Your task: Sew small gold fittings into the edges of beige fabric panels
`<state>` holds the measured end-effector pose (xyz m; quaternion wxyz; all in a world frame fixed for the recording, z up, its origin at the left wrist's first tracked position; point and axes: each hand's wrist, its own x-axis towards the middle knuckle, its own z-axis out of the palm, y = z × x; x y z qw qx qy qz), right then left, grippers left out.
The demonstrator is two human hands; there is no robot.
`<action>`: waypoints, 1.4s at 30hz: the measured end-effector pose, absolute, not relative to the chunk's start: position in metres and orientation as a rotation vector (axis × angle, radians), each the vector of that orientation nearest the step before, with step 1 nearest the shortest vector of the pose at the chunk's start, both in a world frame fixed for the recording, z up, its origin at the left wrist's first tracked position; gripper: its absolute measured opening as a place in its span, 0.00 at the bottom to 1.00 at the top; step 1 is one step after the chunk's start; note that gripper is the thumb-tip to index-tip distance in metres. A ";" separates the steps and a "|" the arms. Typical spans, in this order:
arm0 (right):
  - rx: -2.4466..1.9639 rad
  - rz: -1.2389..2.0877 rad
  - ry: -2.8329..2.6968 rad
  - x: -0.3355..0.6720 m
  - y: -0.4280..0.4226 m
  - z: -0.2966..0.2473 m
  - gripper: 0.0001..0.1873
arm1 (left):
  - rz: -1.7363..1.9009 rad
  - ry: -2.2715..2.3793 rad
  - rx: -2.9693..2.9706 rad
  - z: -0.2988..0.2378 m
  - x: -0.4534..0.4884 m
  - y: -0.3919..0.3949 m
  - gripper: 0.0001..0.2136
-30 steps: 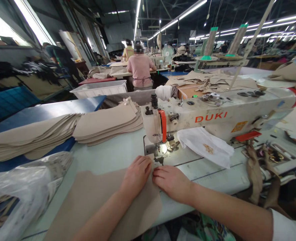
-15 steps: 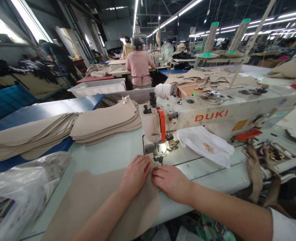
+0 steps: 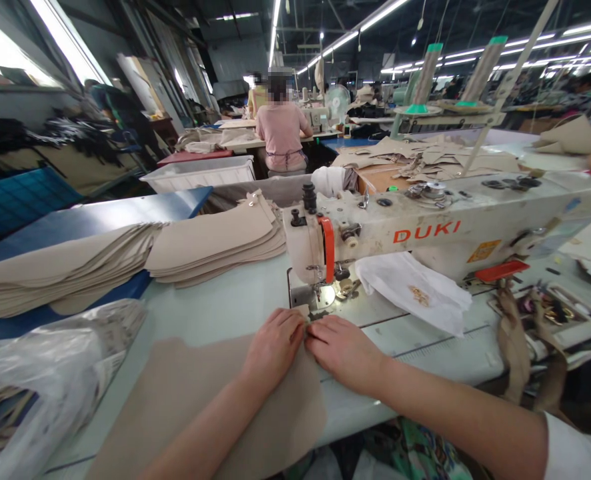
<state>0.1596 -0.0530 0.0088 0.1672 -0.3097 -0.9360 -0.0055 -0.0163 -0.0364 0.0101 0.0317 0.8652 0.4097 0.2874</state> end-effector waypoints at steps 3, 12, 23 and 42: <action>-0.898 -0.054 -2.666 0.159 -0.047 0.009 0.06 | 0.905 1.256 2.643 0.010 -0.017 -0.037 0.07; -0.864 -0.114 -2.705 0.158 -0.044 0.008 0.06 | 0.925 1.244 2.610 0.007 -0.020 -0.040 0.07; -0.922 -0.156 -2.742 0.171 -0.030 0.013 0.05 | 0.946 1.215 2.638 0.007 -0.004 -0.022 0.10; -1.015 -0.072 -2.637 0.180 -0.009 0.008 0.05 | 0.998 1.209 2.698 0.005 0.004 0.007 0.13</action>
